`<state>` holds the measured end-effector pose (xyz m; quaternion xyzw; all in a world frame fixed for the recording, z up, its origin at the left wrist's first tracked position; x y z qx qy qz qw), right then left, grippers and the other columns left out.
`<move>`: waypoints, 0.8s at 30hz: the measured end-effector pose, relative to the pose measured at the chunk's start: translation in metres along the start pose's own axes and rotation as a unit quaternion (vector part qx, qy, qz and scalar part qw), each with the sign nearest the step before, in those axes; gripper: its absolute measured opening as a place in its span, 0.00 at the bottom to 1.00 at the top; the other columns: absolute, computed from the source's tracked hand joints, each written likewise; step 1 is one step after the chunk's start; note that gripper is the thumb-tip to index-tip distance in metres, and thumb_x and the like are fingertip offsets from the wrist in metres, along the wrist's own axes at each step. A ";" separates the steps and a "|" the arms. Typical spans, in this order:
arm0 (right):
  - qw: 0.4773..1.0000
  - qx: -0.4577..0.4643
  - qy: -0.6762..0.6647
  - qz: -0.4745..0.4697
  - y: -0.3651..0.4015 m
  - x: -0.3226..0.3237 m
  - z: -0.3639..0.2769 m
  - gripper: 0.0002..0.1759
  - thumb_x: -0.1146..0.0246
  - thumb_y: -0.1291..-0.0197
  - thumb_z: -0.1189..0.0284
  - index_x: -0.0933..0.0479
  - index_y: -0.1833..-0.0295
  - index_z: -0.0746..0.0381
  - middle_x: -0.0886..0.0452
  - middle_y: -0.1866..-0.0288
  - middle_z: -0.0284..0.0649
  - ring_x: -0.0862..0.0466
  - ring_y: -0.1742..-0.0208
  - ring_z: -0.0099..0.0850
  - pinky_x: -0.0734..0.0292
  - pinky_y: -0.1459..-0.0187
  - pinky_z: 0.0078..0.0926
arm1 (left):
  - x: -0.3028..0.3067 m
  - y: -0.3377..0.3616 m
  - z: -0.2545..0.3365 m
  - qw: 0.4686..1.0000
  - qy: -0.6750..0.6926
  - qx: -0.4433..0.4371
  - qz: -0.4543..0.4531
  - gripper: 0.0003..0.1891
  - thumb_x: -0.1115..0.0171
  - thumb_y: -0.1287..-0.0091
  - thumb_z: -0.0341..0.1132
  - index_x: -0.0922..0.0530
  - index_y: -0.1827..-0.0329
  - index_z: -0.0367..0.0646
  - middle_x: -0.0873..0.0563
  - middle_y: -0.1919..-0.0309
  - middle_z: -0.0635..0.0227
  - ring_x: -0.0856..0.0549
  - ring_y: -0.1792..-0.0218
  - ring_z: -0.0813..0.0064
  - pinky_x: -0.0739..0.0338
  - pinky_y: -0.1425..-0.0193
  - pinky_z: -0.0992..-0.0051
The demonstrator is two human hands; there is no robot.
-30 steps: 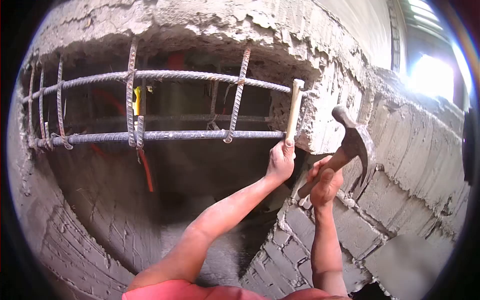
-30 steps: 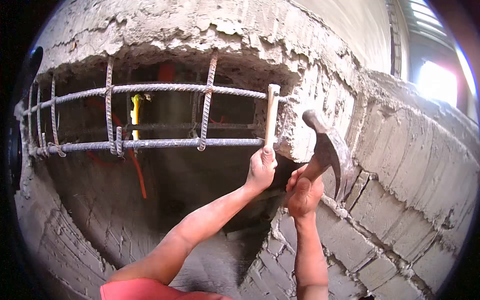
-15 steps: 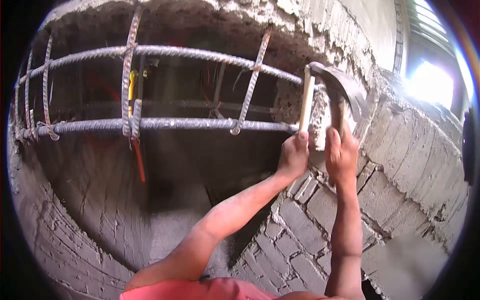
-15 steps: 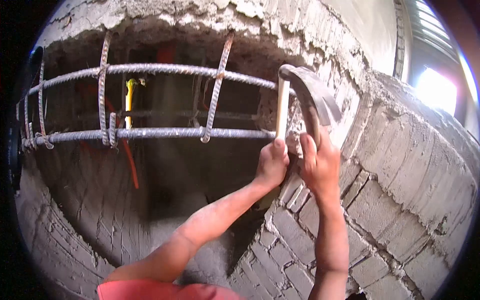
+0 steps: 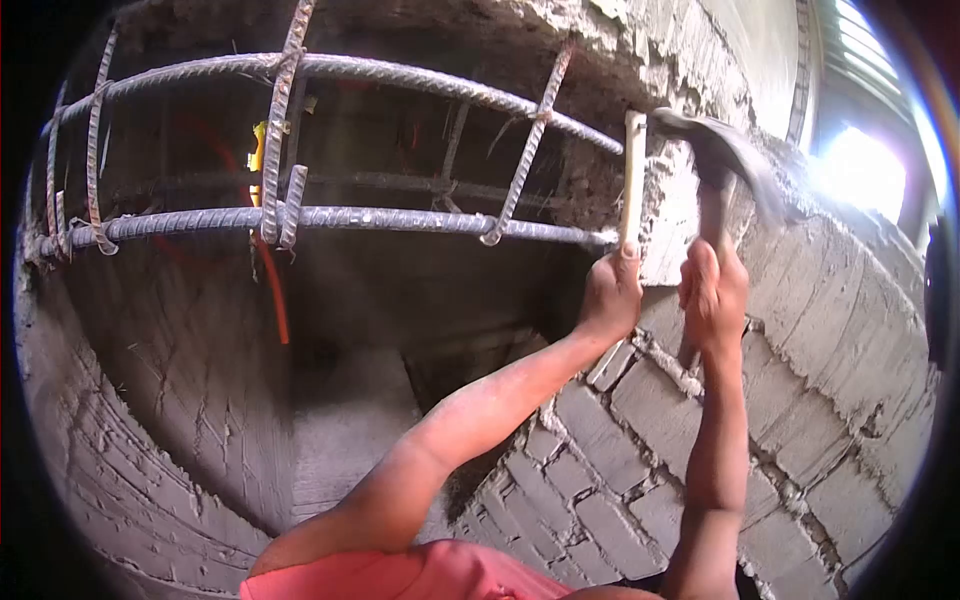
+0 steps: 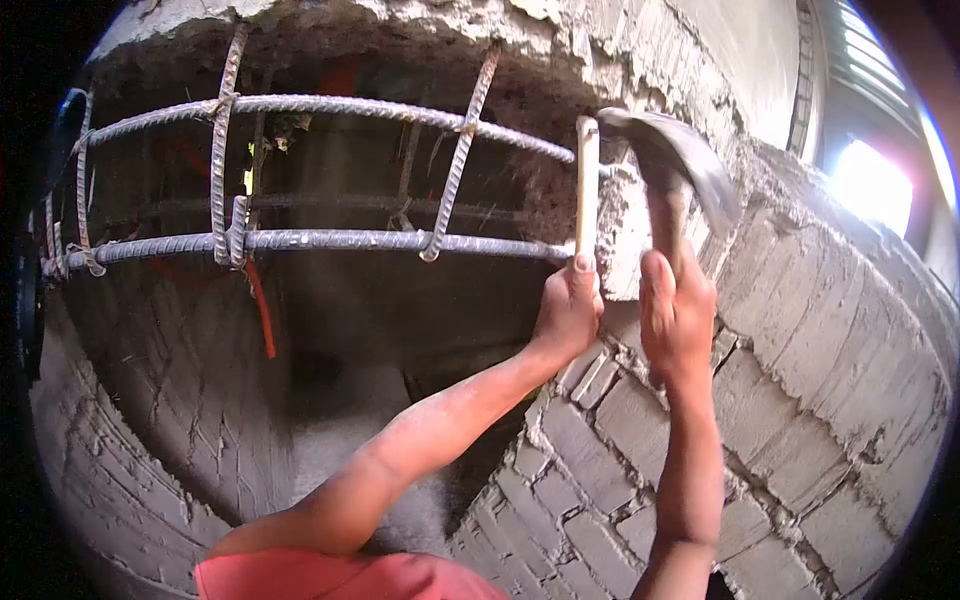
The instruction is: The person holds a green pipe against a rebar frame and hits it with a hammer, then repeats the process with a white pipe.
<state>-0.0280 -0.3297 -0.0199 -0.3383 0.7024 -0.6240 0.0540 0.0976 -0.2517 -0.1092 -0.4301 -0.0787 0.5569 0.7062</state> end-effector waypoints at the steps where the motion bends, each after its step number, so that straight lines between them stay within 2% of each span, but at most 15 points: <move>1: 0.992 -0.016 -0.126 0.024 0.011 0.004 -0.010 0.22 0.48 0.23 0.51 0.29 0.61 0.60 0.29 0.77 0.30 0.29 0.78 0.18 0.33 0.78 0.19 | -0.003 -0.002 -0.004 0.999 0.029 -0.026 -0.015 0.33 0.58 0.20 0.59 0.27 0.71 0.36 0.29 0.83 0.67 0.28 0.79 0.75 0.34 0.74 0.64; 5: 0.916 0.230 -0.261 0.197 0.019 0.041 -0.060 0.32 0.45 0.31 0.38 0.30 0.58 0.60 0.30 0.75 0.32 0.29 0.75 0.21 0.30 0.74 0.22 | -0.011 0.002 -0.006 0.996 0.088 0.017 -0.019 0.32 0.58 0.20 0.60 0.28 0.72 0.39 0.30 0.83 0.73 0.28 0.80 0.79 0.35 0.76 0.69; 6: 0.898 0.236 -0.321 0.189 0.017 0.044 -0.052 0.33 0.45 0.33 0.36 0.30 0.60 0.60 0.29 0.74 0.34 0.27 0.74 0.24 0.28 0.71 0.25 | -0.013 0.001 -0.005 0.993 0.115 0.034 -0.020 0.32 0.58 0.21 0.60 0.29 0.73 0.40 0.31 0.84 0.74 0.29 0.80 0.79 0.35 0.76 0.69; 7: 0.897 0.236 -0.321 0.190 0.016 0.040 -0.046 0.33 0.45 0.33 0.36 0.30 0.60 0.60 0.29 0.74 0.34 0.27 0.74 0.24 0.28 0.71 0.25 | -0.015 -0.001 -0.006 0.993 0.114 0.034 -0.021 0.32 0.58 0.21 0.60 0.29 0.73 0.40 0.31 0.84 0.74 0.29 0.80 0.79 0.35 0.76 0.69; 9: 0.945 0.132 -0.271 0.131 0.005 0.017 -0.022 0.28 0.45 0.29 0.43 0.29 0.61 0.60 0.29 0.75 0.32 0.26 0.74 0.25 0.28 0.71 0.26 | -0.016 -0.003 -0.007 0.989 0.141 -0.040 -0.007 0.28 0.53 0.24 0.64 0.36 0.74 0.50 0.32 0.84 0.79 0.33 0.85 0.85 0.39 0.83 0.77; 11: 0.999 0.009 -0.012 -0.035 -0.019 -0.008 0.003 0.25 0.45 0.25 0.52 0.25 0.57 0.67 0.27 0.78 0.39 0.26 0.76 0.31 0.30 0.72 0.31 | -0.014 -0.003 -0.010 0.995 0.098 -0.001 -0.005 0.33 0.58 0.26 0.69 0.38 0.79 0.51 0.35 0.87 0.79 0.32 0.86 0.85 0.40 0.84 0.76; 12: 0.998 0.013 0.063 -0.005 -0.021 -0.009 0.000 0.21 0.43 0.26 0.59 0.24 0.57 0.70 0.26 0.77 0.42 0.26 0.77 0.32 0.30 0.70 0.35 | -0.019 -0.005 -0.011 0.995 0.103 -0.006 -0.007 0.33 0.59 0.26 0.70 0.38 0.79 0.51 0.35 0.87 0.79 0.32 0.86 0.84 0.40 0.84 0.77; 14: 0.997 -0.038 -0.074 -0.007 -0.015 -0.003 0.006 0.22 0.47 0.24 0.56 0.25 0.61 0.65 0.28 0.78 0.33 0.27 0.79 0.23 0.31 0.76 0.23 | -0.024 0.000 -0.008 0.989 0.147 0.010 -0.025 0.32 0.59 0.26 0.69 0.37 0.77 0.51 0.35 0.86 0.79 0.31 0.86 0.84 0.40 0.84 0.79; 15: 0.989 -0.044 -0.138 0.012 -0.009 0.002 -0.004 0.23 0.49 0.22 0.53 0.27 0.63 0.61 0.30 0.79 0.29 0.29 0.82 0.19 0.34 0.80 0.16 | -0.034 -0.005 -0.011 0.979 0.203 0.014 0.025 0.30 0.57 0.26 0.68 0.37 0.75 0.52 0.35 0.86 0.79 0.33 0.87 0.84 0.39 0.84 0.79; 16: 0.985 0.033 -0.166 0.019 -0.008 0.011 -0.003 0.23 0.50 0.22 0.53 0.28 0.64 0.60 0.29 0.79 0.31 0.28 0.81 0.20 0.33 0.79 0.17 | -0.062 -0.015 -0.036 0.975 0.204 0.007 0.090 0.29 0.58 0.24 0.65 0.31 0.67 0.46 0.29 0.82 0.76 0.28 0.82 0.81 0.33 0.79 0.74; 17: 0.959 0.042 -0.279 0.022 -0.005 0.022 0.015 0.19 0.44 0.24 0.56 0.26 0.54 0.63 0.26 0.74 0.33 0.25 0.75 0.21 0.29 0.75 0.21 | -0.076 -0.021 -0.062 0.967 0.200 0.001 0.158 0.31 0.60 0.21 0.63 0.26 0.58 0.40 0.23 0.78 0.73 0.22 0.77 0.78 0.27 0.73 0.70; 19: 0.954 0.111 -0.265 0.088 0.004 0.047 -0.001 0.27 0.46 0.26 0.47 0.29 0.45 0.63 0.27 0.70 0.36 0.26 0.72 0.26 0.27 0.72 0.26 | -0.074 -0.007 -0.020 0.956 0.276 0.100 0.018 0.26 0.55 0.23 0.63 0.33 0.68 0.50 0.32 0.81 0.79 0.31 0.83 0.84 0.34 0.82 0.77; 20: 0.952 0.116 -0.257 0.116 0.008 0.059 -0.008 0.32 0.47 0.29 0.41 0.30 0.47 0.63 0.27 0.71 0.37 0.26 0.73 0.28 0.27 0.71 0.27 | -0.071 -0.002 0.006 0.946 0.316 0.070 0.027 0.26 0.58 0.21 0.60 0.32 0.66 0.47 0.30 0.79 0.78 0.29 0.81 0.84 0.34 0.80 0.78; 21: 0.961 0.128 -0.213 0.120 0.012 0.072 -0.009 0.35 0.45 0.32 0.37 0.30 0.48 0.62 0.27 0.70 0.37 0.27 0.73 0.29 0.26 0.70 0.29 | -0.073 -0.007 0.002 0.975 0.218 -0.030 0.022 0.27 0.60 0.21 0.60 0.31 0.66 0.45 0.30 0.79 0.78 0.29 0.80 0.83 0.34 0.80 0.77; 24: 0.952 0.119 -0.240 0.145 0.035 0.092 -0.013 0.35 0.46 0.34 0.34 0.32 0.50 0.58 0.31 0.72 0.35 0.30 0.75 0.28 0.28 0.72 0.29 | -0.061 0.014 -0.003 0.989 0.116 -0.074 -0.052 0.29 0.63 0.21 0.62 0.31 0.65 0.45 0.30 0.78 0.77 0.29 0.79 0.83 0.34 0.79 0.74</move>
Point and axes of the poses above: each hand's wrist, its own y-axis away from the middle knuckle, its own x-axis out of the back of the hand, z = x × y, the point moved 6 cm from there along -y, towards the middle knuckle
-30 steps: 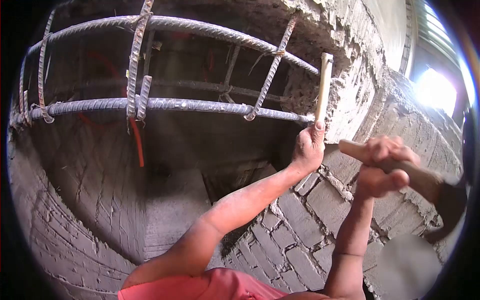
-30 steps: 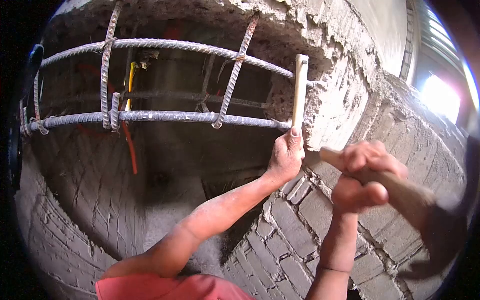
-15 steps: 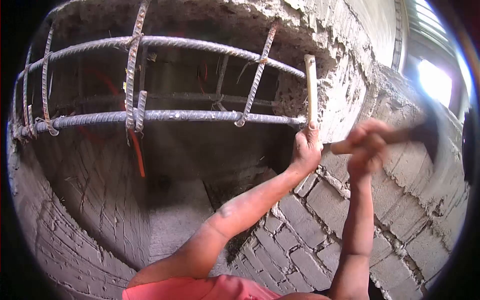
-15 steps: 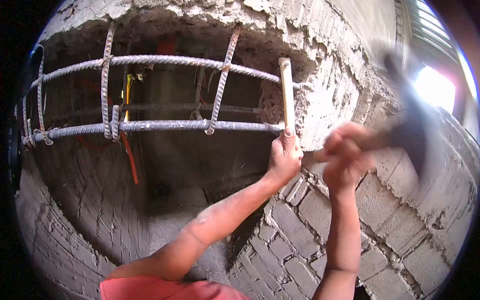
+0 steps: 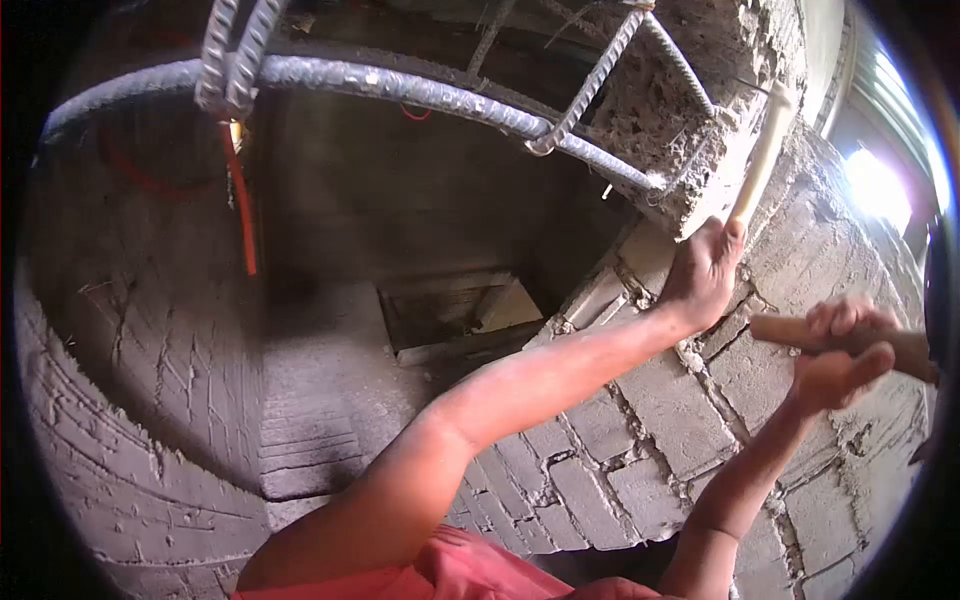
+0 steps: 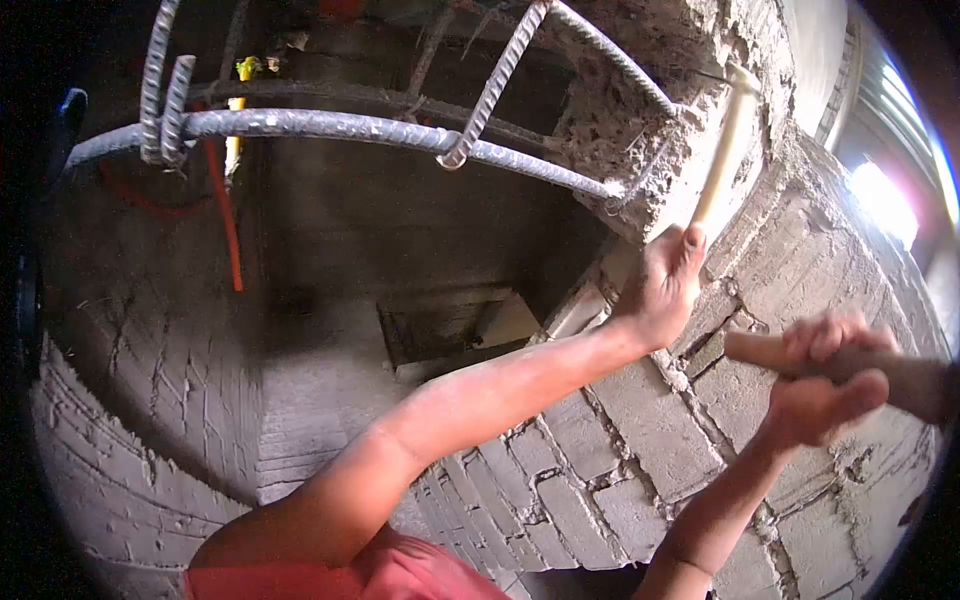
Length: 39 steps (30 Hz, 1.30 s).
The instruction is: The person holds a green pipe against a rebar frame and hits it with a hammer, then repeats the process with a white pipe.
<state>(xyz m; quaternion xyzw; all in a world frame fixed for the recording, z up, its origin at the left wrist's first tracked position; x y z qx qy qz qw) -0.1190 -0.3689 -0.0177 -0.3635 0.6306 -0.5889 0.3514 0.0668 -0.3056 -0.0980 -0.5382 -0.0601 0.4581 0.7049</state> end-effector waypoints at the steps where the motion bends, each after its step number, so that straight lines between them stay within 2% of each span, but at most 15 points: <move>1: 1.000 -0.010 -0.018 0.011 0.011 0.001 -0.006 0.34 0.45 0.35 0.34 0.32 0.51 0.57 0.32 0.73 0.35 0.31 0.76 0.27 0.29 0.73 0.28 | 0.009 0.007 0.003 0.999 -0.035 -0.019 -0.015 0.29 0.63 0.21 0.62 0.30 0.65 0.44 0.30 0.79 0.77 0.29 0.79 0.83 0.33 0.78 0.73; 2: 1.000 -0.012 -0.012 0.006 0.023 0.006 -0.009 0.34 0.46 0.35 0.33 0.33 0.52 0.56 0.32 0.73 0.35 0.31 0.76 0.26 0.30 0.73 0.27 | 0.020 0.017 0.008 0.999 -0.043 0.015 -0.019 0.30 0.62 0.22 0.64 0.29 0.66 0.44 0.29 0.79 0.76 0.28 0.78 0.82 0.32 0.77 0.73; 5: 0.999 -0.022 -0.003 0.028 0.060 0.004 -0.011 0.34 0.45 0.35 0.33 0.35 0.52 0.56 0.32 0.73 0.35 0.32 0.78 0.25 0.31 0.76 0.25 | 0.042 0.026 0.009 0.998 -0.063 0.009 -0.007 0.31 0.59 0.22 0.62 0.27 0.63 0.40 0.26 0.78 0.73 0.25 0.76 0.81 0.30 0.75 0.71; 6: 0.999 -0.034 -0.004 0.030 0.071 0.003 -0.009 0.34 0.45 0.35 0.34 0.36 0.51 0.56 0.32 0.73 0.36 0.32 0.79 0.25 0.31 0.76 0.24 | 0.048 0.022 0.016 0.995 -0.092 -0.028 0.027 0.30 0.58 0.21 0.60 0.27 0.63 0.38 0.26 0.78 0.71 0.24 0.76 0.80 0.29 0.74 0.69; 9: 0.998 -0.035 -0.027 0.051 0.089 -0.006 0.004 0.33 0.43 0.35 0.36 0.36 0.51 0.56 0.32 0.74 0.36 0.32 0.80 0.26 0.32 0.79 0.25 | 0.052 0.006 0.002 0.994 -0.093 0.046 0.032 0.31 0.56 0.22 0.62 0.27 0.62 0.37 0.26 0.80 0.69 0.25 0.77 0.78 0.28 0.72 0.69; 10: 0.996 -0.050 -0.058 0.046 0.091 -0.014 0.009 0.33 0.42 0.35 0.36 0.36 0.51 0.56 0.32 0.74 0.37 0.32 0.79 0.26 0.32 0.79 0.25 | 0.055 0.001 0.009 0.992 -0.116 -0.005 0.049 0.32 0.56 0.23 0.63 0.27 0.63 0.37 0.26 0.80 0.71 0.26 0.78 0.80 0.29 0.73 0.71; 11: 0.993 -0.063 -0.090 0.043 0.092 -0.019 0.014 0.32 0.42 0.35 0.36 0.36 0.52 0.56 0.32 0.74 0.37 0.32 0.79 0.27 0.32 0.79 0.25 | 0.056 0.002 0.000 0.992 -0.121 0.025 0.033 0.32 0.55 0.23 0.62 0.27 0.64 0.37 0.28 0.80 0.73 0.27 0.78 0.81 0.30 0.74 0.72; 14: 0.987 -0.038 -0.130 0.085 0.083 -0.027 0.029 0.32 0.41 0.35 0.37 0.35 0.52 0.56 0.32 0.73 0.37 0.29 0.79 0.30 0.27 0.75 0.29 | 0.064 -0.002 -0.005 0.985 -0.173 -0.004 0.025 0.31 0.56 0.22 0.62 0.29 0.66 0.38 0.30 0.80 0.74 0.29 0.79 0.81 0.33 0.74 0.71; 17: 0.971 -0.007 -0.184 0.150 0.074 -0.041 0.038 0.32 0.41 0.35 0.37 0.35 0.52 0.56 0.31 0.73 0.38 0.27 0.77 0.32 0.23 0.72 0.32 | 0.072 -0.004 -0.001 0.972 -0.234 0.009 0.011 0.30 0.56 0.22 0.61 0.29 0.67 0.39 0.31 0.80 0.75 0.31 0.79 0.81 0.34 0.75 0.71; 19: 0.945 0.002 -0.291 0.151 0.076 -0.050 0.049 0.31 0.41 0.35 0.38 0.35 0.51 0.56 0.30 0.72 0.40 0.25 0.76 0.34 0.22 0.73 0.34 | 0.087 -0.005 -0.001 0.958 -0.286 0.028 0.006 0.30 0.56 0.22 0.61 0.30 0.68 0.40 0.33 0.80 0.75 0.31 0.79 0.82 0.35 0.76 0.72; 23: 0.935 -0.057 -0.308 0.167 0.086 -0.068 0.076 0.27 0.41 0.29 0.48 0.35 0.51 0.63 0.28 0.71 0.40 0.25 0.76 0.29 0.23 0.74 0.28 | 0.105 -0.004 0.027 0.933 -0.359 -0.016 -0.019 0.31 0.56 0.22 0.62 0.30 0.69 0.40 0.32 0.80 0.75 0.31 0.78 0.82 0.35 0.75 0.73; 27: 0.933 -0.130 -0.305 0.141 0.094 -0.089 0.095 0.25 0.43 0.27 0.51 0.33 0.51 0.66 0.27 0.71 0.40 0.26 0.76 0.26 0.26 0.72 0.24 | 0.115 -0.010 0.043 0.919 -0.392 -0.001 -0.038 0.30 0.57 0.22 0.61 0.31 0.69 0.40 0.32 0.80 0.74 0.31 0.78 0.81 0.34 0.74 0.73; 31: 0.932 -0.104 -0.319 0.140 0.099 -0.098 0.103 0.26 0.41 0.28 0.50 0.33 0.51 0.66 0.28 0.72 0.38 0.26 0.75 0.26 0.26 0.72 0.24 | 0.126 -0.016 0.039 0.918 -0.394 0.008 -0.051 0.31 0.58 0.21 0.61 0.31 0.70 0.39 0.31 0.80 0.71 0.30 0.78 0.78 0.34 0.73 0.71; 34: 0.923 -0.063 -0.347 0.155 0.101 -0.095 0.101 0.28 0.39 0.31 0.48 0.33 0.51 0.65 0.29 0.71 0.38 0.26 0.74 0.26 0.24 0.72 0.25 | 0.121 -0.014 0.050 0.879 -0.469 -0.019 -0.079 0.32 0.59 0.21 0.61 0.30 0.71 0.39 0.30 0.82 0.69 0.29 0.78 0.76 0.32 0.73 0.68; 39: 0.912 -0.047 -0.375 0.159 0.106 -0.095 0.100 0.27 0.38 0.31 0.49 0.34 0.51 0.64 0.28 0.70 0.39 0.24 0.73 0.28 0.22 0.70 0.28 | 0.122 -0.016 0.045 0.885 -0.456 -0.029 -0.086 0.33 0.59 0.21 0.61 0.30 0.72 0.38 0.30 0.82 0.69 0.29 0.79 0.75 0.33 0.73 0.68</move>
Point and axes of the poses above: each hand's wrist, its own y-axis away from the middle knuckle, its own x-axis out of the back of the hand, z = x × y, the point moved 6 cm from there along -y, towards the middle knuckle
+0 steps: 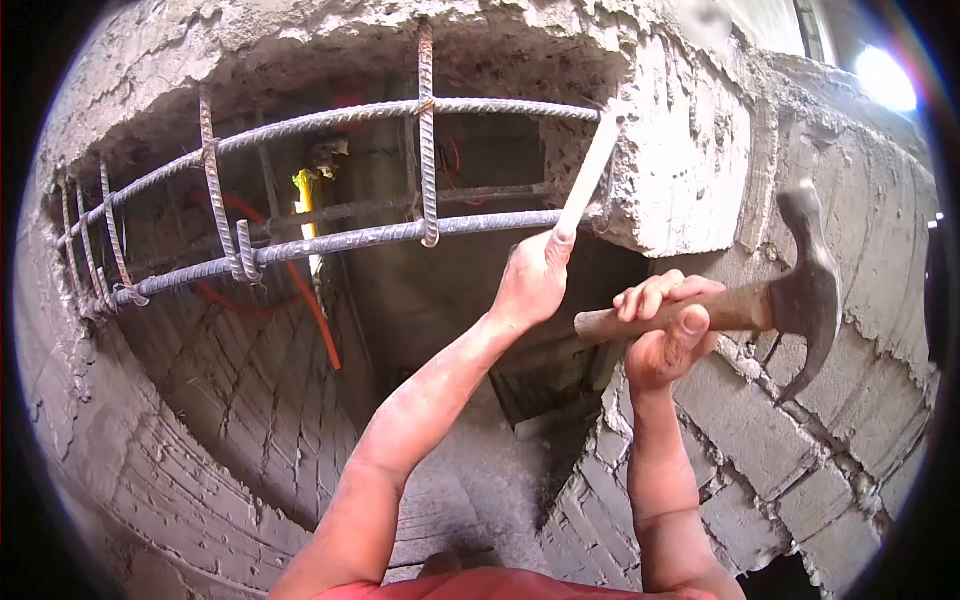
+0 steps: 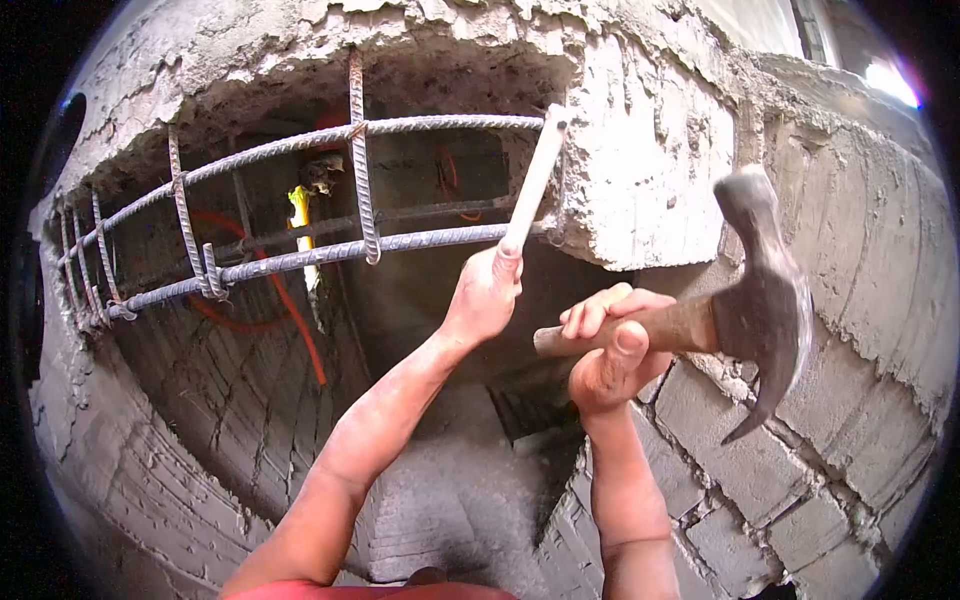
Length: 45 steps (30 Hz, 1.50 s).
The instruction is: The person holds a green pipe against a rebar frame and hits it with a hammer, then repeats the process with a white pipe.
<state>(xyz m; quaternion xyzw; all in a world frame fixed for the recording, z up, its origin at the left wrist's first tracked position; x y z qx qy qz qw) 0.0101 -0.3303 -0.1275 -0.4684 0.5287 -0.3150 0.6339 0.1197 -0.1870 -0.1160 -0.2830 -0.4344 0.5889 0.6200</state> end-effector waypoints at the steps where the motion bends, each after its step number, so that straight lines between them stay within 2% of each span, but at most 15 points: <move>1: 1.000 -0.007 0.019 0.000 0.000 0.001 0.002 0.26 0.39 0.30 0.49 0.34 0.51 0.62 0.28 0.70 0.39 0.24 0.74 0.30 0.21 0.68 0.32 | 0.001 -0.001 -0.001 1.000 -0.003 0.011 0.006 0.33 0.58 0.21 0.61 0.30 0.72 0.38 0.30 0.83 0.69 0.30 0.79 0.75 0.33 0.74 0.67; 5: 0.997 -0.055 0.043 0.017 -0.009 0.002 0.004 0.23 0.42 0.28 0.51 0.33 0.51 0.62 0.28 0.72 0.38 0.24 0.75 0.32 0.21 0.68 0.33 | 0.005 0.003 0.011 0.998 -0.051 0.039 0.027 0.34 0.57 0.22 0.62 0.30 0.71 0.35 0.31 0.83 0.61 0.32 0.79 0.68 0.34 0.73 0.62; 6: 0.996 -0.065 0.064 0.021 -0.015 0.000 -0.001 0.22 0.42 0.28 0.52 0.33 0.51 0.62 0.28 0.72 0.38 0.24 0.76 0.31 0.22 0.69 0.32 | 0.005 0.002 0.018 0.997 -0.041 0.056 0.026 0.32 0.56 0.21 0.58 0.28 0.69 0.34 0.29 0.79 0.47 0.33 0.76 0.45 0.33 0.70 0.56; 12: 0.964 -0.233 0.115 0.056 -0.021 0.000 -0.004 0.20 0.43 0.26 0.55 0.32 0.57 0.63 0.29 0.75 0.34 0.27 0.77 0.23 0.28 0.76 0.22 | 0.001 -0.005 0.011 0.998 -0.045 0.051 -0.003 0.32 0.58 0.20 0.58 0.27 0.69 0.35 0.26 0.78 0.46 0.24 0.72 0.38 0.32 0.68 0.52; 17: 0.893 -0.341 0.292 0.038 -0.018 -0.005 0.006 0.25 0.46 0.26 0.48 0.28 0.55 0.63 0.29 0.77 0.31 0.29 0.81 0.20 0.31 0.80 0.18 | -0.001 -0.006 -0.001 0.995 -0.036 0.085 -0.046 0.35 0.62 0.21 0.62 0.28 0.71 0.35 0.27 0.80 0.47 0.25 0.74 0.40 0.33 0.69 0.53; 20: 0.895 -0.394 0.197 0.072 -0.004 -0.005 0.007 0.28 0.46 0.27 0.45 0.29 0.56 0.63 0.29 0.77 0.31 0.29 0.81 0.19 0.32 0.80 0.17 | 0.003 -0.006 0.007 0.993 -0.063 0.090 -0.031 0.40 0.65 0.24 0.68 0.30 0.73 0.35 0.29 0.84 0.56 0.27 0.80 0.52 0.32 0.71 0.57; 22: 0.895 -0.400 0.174 0.096 0.012 -0.005 0.000 0.29 0.47 0.27 0.44 0.30 0.56 0.63 0.29 0.76 0.33 0.28 0.80 0.21 0.30 0.78 0.19 | 0.009 -0.004 0.020 0.993 -0.068 0.094 -0.025 0.39 0.64 0.24 0.68 0.30 0.72 0.35 0.28 0.83 0.55 0.27 0.79 0.52 0.32 0.71 0.57; 23: 0.913 -0.372 0.131 0.107 0.016 -0.010 -0.009 0.29 0.47 0.27 0.44 0.31 0.56 0.63 0.29 0.75 0.34 0.27 0.78 0.23 0.28 0.76 0.21 | 0.013 -0.004 0.030 0.993 -0.072 0.089 -0.018 0.39 0.62 0.25 0.69 0.29 0.71 0.35 0.28 0.82 0.55 0.27 0.79 0.52 0.32 0.70 0.58; 24: 0.928 -0.343 0.088 0.116 0.020 -0.015 -0.018 0.29 0.47 0.27 0.44 0.31 0.56 0.63 0.29 0.75 0.35 0.26 0.77 0.24 0.26 0.74 0.24 | 0.015 -0.003 0.042 0.996 -0.067 0.062 -0.019 0.35 0.57 0.24 0.65 0.25 0.65 0.36 0.25 0.78 0.48 0.20 0.71 0.41 0.29 0.68 0.55; 28: 0.963 -0.245 0.062 0.090 0.019 -0.041 -0.050 0.30 0.47 0.29 0.41 0.35 0.52 0.61 0.29 0.70 0.38 0.24 0.73 0.32 0.21 0.66 0.36 | 0.020 -0.005 0.053 0.997 0.004 0.080 -0.025 0.34 0.56 0.24 0.64 0.25 0.63 0.34 0.27 0.79 0.51 0.25 0.77 0.46 0.30 0.71 0.59; 30: 0.963 -0.256 0.050 0.075 0.018 -0.040 -0.057 0.31 0.45 0.30 0.40 0.36 0.50 0.59 0.29 0.68 0.39 0.24 0.72 0.33 0.21 0.66 0.36 | 0.020 -0.009 0.056 0.996 0.003 0.087 -0.029 0.34 0.56 0.23 0.63 0.25 0.62 0.34 0.27 0.80 0.53 0.27 0.78 0.48 0.30 0.70 0.59; 32: 0.970 -0.233 0.036 0.062 0.006 -0.044 -0.068 0.30 0.45 0.31 0.40 0.36 0.50 0.58 0.30 0.67 0.39 0.25 0.72 0.33 0.21 0.66 0.35 | 0.020 -0.019 0.061 0.998 0.004 0.062 -0.001 0.38 0.61 0.25 0.68 0.29 0.70 0.36 0.30 0.84 0.66 0.28 0.81 0.73 0.33 0.75 0.65; 38: 0.970 -0.234 0.049 0.039 -0.016 -0.047 -0.078 0.31 0.46 0.31 0.39 0.38 0.51 0.58 0.30 0.69 0.40 0.26 0.74 0.32 0.22 0.69 0.34 | 0.015 -0.019 0.060 0.999 -0.008 0.040 -0.001 0.39 0.62 0.24 0.67 0.27 0.69 0.33 0.28 0.82 0.59 0.27 0.80 0.64 0.33 0.73 0.62; 40: 0.968 -0.237 0.047 0.064 -0.016 -0.044 -0.076 0.32 0.39 0.35 0.40 0.39 0.52 0.59 0.29 0.70 0.41 0.27 0.75 0.30 0.26 0.74 0.28 | 0.011 -0.019 0.060 0.999 0.004 0.046 0.001 0.40 0.62 0.25 0.68 0.27 0.68 0.33 0.29 0.82 0.58 0.28 0.80 0.64 0.33 0.73 0.62; 45: 0.960 -0.269 0.043 0.066 -0.013 -0.045 -0.064 0.34 0.39 0.35 0.39 0.36 0.51 0.61 0.30 0.69 0.42 0.26 0.72 0.30 0.25 0.71 0.29 | 0.007 -0.016 0.060 0.996 0.038 0.083 0.001 0.39 0.60 0.26 0.70 0.27 0.68 0.34 0.29 0.82 0.66 0.29 0.78 0.74 0.33 0.73 0.66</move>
Point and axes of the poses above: each hand's wrist, its own y-axis away from the middle knuckle, its own x-axis out of the back of the hand, z = x × y, the point moved 6 cm from there along -y, towards the middle knuckle
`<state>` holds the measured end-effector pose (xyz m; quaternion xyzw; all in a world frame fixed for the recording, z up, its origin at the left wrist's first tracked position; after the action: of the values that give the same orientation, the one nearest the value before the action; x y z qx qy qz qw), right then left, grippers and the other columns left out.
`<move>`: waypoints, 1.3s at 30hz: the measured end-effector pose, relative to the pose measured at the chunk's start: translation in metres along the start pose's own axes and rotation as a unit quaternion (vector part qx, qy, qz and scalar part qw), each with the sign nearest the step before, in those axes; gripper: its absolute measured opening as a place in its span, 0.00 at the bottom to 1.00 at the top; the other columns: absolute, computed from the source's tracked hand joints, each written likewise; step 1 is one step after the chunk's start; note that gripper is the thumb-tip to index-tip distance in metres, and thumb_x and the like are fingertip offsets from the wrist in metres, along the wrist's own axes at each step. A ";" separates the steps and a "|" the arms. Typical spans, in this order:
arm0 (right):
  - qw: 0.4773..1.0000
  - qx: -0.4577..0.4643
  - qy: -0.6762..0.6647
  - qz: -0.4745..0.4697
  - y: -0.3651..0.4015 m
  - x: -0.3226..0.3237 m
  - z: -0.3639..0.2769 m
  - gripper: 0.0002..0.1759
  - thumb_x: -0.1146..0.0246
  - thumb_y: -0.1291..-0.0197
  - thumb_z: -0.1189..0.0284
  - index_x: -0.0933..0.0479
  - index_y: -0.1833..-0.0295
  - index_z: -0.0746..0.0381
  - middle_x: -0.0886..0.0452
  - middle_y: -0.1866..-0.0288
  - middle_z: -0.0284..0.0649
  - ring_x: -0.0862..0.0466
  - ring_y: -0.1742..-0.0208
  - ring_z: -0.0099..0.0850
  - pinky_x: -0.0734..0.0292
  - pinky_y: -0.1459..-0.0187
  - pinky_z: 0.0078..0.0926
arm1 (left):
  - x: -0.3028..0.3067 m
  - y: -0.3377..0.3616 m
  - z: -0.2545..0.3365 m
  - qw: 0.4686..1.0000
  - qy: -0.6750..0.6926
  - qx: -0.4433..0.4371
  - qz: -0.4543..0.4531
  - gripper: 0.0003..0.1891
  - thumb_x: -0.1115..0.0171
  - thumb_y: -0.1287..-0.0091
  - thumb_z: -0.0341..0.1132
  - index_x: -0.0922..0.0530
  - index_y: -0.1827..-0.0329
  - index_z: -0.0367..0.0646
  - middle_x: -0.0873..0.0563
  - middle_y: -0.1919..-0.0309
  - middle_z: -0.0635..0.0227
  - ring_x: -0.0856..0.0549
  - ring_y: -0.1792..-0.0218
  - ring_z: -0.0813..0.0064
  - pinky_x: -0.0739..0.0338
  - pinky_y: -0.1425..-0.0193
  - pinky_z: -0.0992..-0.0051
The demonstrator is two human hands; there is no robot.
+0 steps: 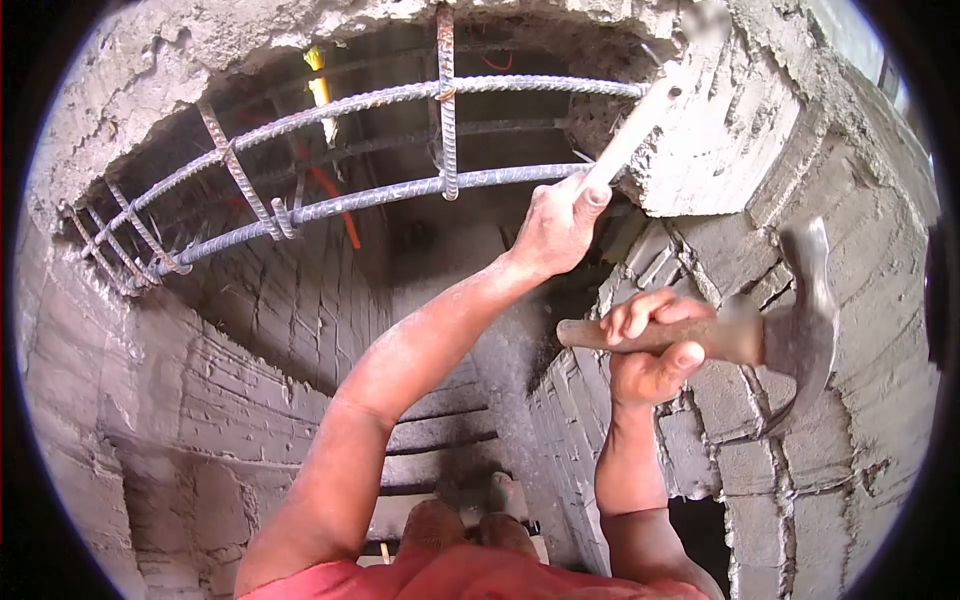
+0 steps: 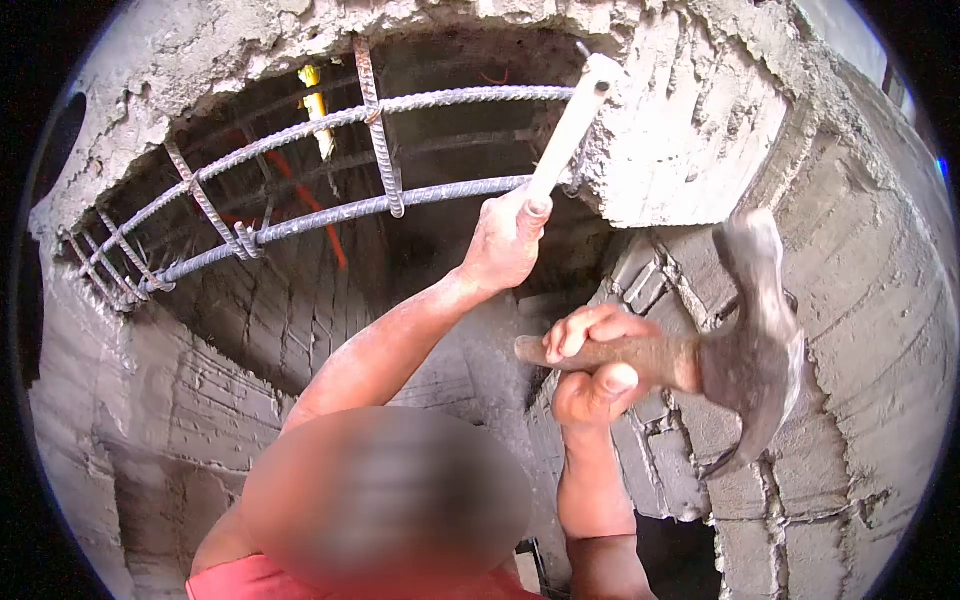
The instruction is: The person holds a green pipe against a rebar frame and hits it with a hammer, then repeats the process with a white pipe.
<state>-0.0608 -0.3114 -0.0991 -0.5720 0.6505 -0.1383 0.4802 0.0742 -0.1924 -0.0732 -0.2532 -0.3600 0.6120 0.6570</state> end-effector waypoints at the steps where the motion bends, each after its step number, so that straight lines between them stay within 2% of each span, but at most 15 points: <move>1: 1.000 -0.004 0.002 0.003 -0.002 -0.001 -0.002 0.34 0.39 0.35 0.39 0.36 0.51 0.61 0.30 0.69 0.42 0.26 0.72 0.30 0.25 0.71 0.29 | -0.003 0.001 0.001 1.000 0.004 0.005 -0.002 0.39 0.59 0.27 0.70 0.27 0.68 0.35 0.29 0.82 0.68 0.29 0.78 0.75 0.33 0.73 0.67; 5: 0.999 0.019 0.029 -0.002 -0.017 -0.005 -0.004 0.35 0.42 0.34 0.38 0.36 0.51 0.62 0.29 0.69 0.42 0.27 0.73 0.31 0.26 0.71 0.29 | -0.008 0.006 0.007 0.998 0.053 0.033 -0.014 0.37 0.57 0.26 0.68 0.28 0.68 0.35 0.30 0.82 0.68 0.30 0.77 0.76 0.33 0.73 0.68; 8: 0.978 0.196 0.052 -0.056 -0.028 -0.016 -0.013 0.34 0.47 0.32 0.36 0.33 0.51 0.61 0.29 0.71 0.39 0.26 0.75 0.31 0.29 0.77 0.25 | -0.003 0.004 0.007 0.998 0.064 0.018 -0.020 0.37 0.57 0.25 0.66 0.28 0.68 0.34 0.32 0.82 0.65 0.32 0.76 0.75 0.34 0.73 0.66; 11: 0.926 0.015 0.378 -0.015 -0.047 -0.009 0.018 0.36 0.50 0.30 0.37 0.32 0.57 0.65 0.28 0.74 0.39 0.26 0.79 0.27 0.30 0.77 0.22 | -0.001 0.001 0.004 0.997 0.068 0.020 -0.022 0.35 0.54 0.23 0.62 0.23 0.65 0.30 0.26 0.80 0.47 0.31 0.78 0.56 0.29 0.70 0.59; 13: 0.958 -0.050 0.281 0.010 -0.047 -0.009 0.020 0.35 0.51 0.28 0.39 0.30 0.61 0.65 0.27 0.75 0.38 0.27 0.82 0.26 0.30 0.79 0.22 | 0.000 0.004 0.006 0.995 0.102 0.013 -0.019 0.35 0.53 0.24 0.62 0.23 0.63 0.30 0.25 0.80 0.48 0.26 0.79 0.56 0.28 0.70 0.60; 17: 0.997 0.054 0.032 0.042 -0.029 0.003 -0.006 0.36 0.46 0.33 0.35 0.33 0.47 0.59 0.27 0.68 0.40 0.26 0.74 0.27 0.28 0.74 0.24 | -0.002 0.005 0.008 0.993 0.117 0.023 -0.009 0.35 0.56 0.23 0.63 0.26 0.66 0.31 0.32 0.82 0.56 0.34 0.76 0.72 0.33 0.73 0.62; 19: 0.982 0.148 0.079 -0.091 -0.031 -0.016 -0.035 0.36 0.45 0.35 0.34 0.32 0.46 0.57 0.27 0.68 0.39 0.26 0.73 0.27 0.28 0.74 0.25 | -0.003 0.003 0.006 0.995 0.097 0.008 0.007 0.35 0.56 0.23 0.62 0.26 0.66 0.31 0.32 0.83 0.56 0.34 0.76 0.72 0.33 0.73 0.61; 22: 0.981 0.170 0.057 -0.068 -0.038 -0.005 -0.017 0.33 0.47 0.32 0.36 0.31 0.48 0.58 0.27 0.69 0.39 0.26 0.73 0.27 0.27 0.74 0.25 | -0.005 0.004 0.005 0.995 0.094 0.013 -0.004 0.35 0.55 0.22 0.61 0.25 0.65 0.31 0.31 0.82 0.54 0.33 0.76 0.70 0.32 0.72 0.61; 23: 0.994 0.086 0.043 0.042 -0.045 0.002 0.002 0.31 0.48 0.28 0.40 0.32 0.50 0.61 0.29 0.72 0.39 0.27 0.76 0.28 0.27 0.74 0.25 | -0.005 0.004 0.006 0.996 0.094 0.010 -0.002 0.35 0.55 0.22 0.61 0.25 0.65 0.31 0.30 0.81 0.53 0.33 0.76 0.69 0.32 0.71 0.61; 26: 0.947 -0.070 0.315 -0.006 -0.053 -0.002 0.011 0.30 0.48 0.27 0.43 0.32 0.51 0.64 0.29 0.73 0.38 0.28 0.77 0.28 0.27 0.75 0.24 | -0.005 0.008 0.014 0.996 0.086 0.013 0.009 0.35 0.56 0.22 0.61 0.25 0.65 0.31 0.29 0.80 0.51 0.31 0.76 0.64 0.31 0.70 0.60; 28: 0.965 0.029 0.262 0.001 -0.046 -0.021 -0.010 0.34 0.48 0.28 0.40 0.33 0.53 0.66 0.29 0.74 0.39 0.28 0.79 0.28 0.29 0.76 0.22 | -0.002 0.006 0.015 0.996 0.078 0.050 -0.004 0.34 0.55 0.22 0.61 0.24 0.64 0.32 0.26 0.78 0.46 0.28 0.77 0.49 0.30 0.69 0.58; 33: 0.955 0.290 0.037 -0.055 -0.043 -0.044 -0.041 0.24 0.48 0.24 0.51 0.33 0.56 0.63 0.28 0.75 0.37 0.30 0.81 0.27 0.30 0.78 0.23 | -0.005 0.005 0.007 0.999 0.039 0.036 0.015 0.33 0.54 0.23 0.60 0.24 0.64 0.32 0.25 0.78 0.45 0.28 0.75 0.41 0.29 0.69 0.57; 35: 0.904 0.144 0.401 -0.022 -0.056 -0.023 -0.007 0.27 0.48 0.25 0.46 0.31 0.60 0.62 0.28 0.76 0.35 0.29 0.81 0.24 0.32 0.79 0.22 | -0.002 0.006 0.013 0.999 0.015 0.036 0.014 0.31 0.54 0.22 0.58 0.25 0.64 0.32 0.26 0.78 0.44 0.28 0.75 0.39 0.30 0.69 0.56; 37: 0.947 -0.024 0.322 0.005 -0.068 -0.005 0.015 0.23 0.49 0.22 0.54 0.30 0.62 0.63 0.27 0.77 0.35 0.28 0.81 0.22 0.32 0.79 0.21 | -0.003 0.006 0.015 0.999 0.008 0.002 0.036 0.31 0.55 0.21 0.57 0.26 0.65 0.33 0.27 0.79 0.45 0.29 0.76 0.40 0.31 0.70 0.55; 39: 0.956 -0.028 0.291 -0.003 -0.062 -0.008 0.005 0.21 0.49 0.22 0.54 0.30 0.58 0.63 0.28 0.75 0.35 0.28 0.79 0.24 0.29 0.77 0.22 | -0.001 -0.002 0.014 0.999 -0.012 0.002 0.034 0.31 0.57 0.21 0.57 0.27 0.67 0.34 0.28 0.80 0.47 0.30 0.78 0.43 0.31 0.70 0.56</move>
<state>-0.0201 -0.3217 -0.0532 -0.5223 0.7637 -0.2822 0.2535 0.0641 -0.1951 -0.0635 -0.2565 -0.3578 0.6381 0.6317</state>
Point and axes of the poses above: each hand's wrist, its own y-axis away from the middle knuckle, its own x-axis out of the back of the hand, z = x × y, the point moved 6 cm from there along -y, towards the middle knuckle
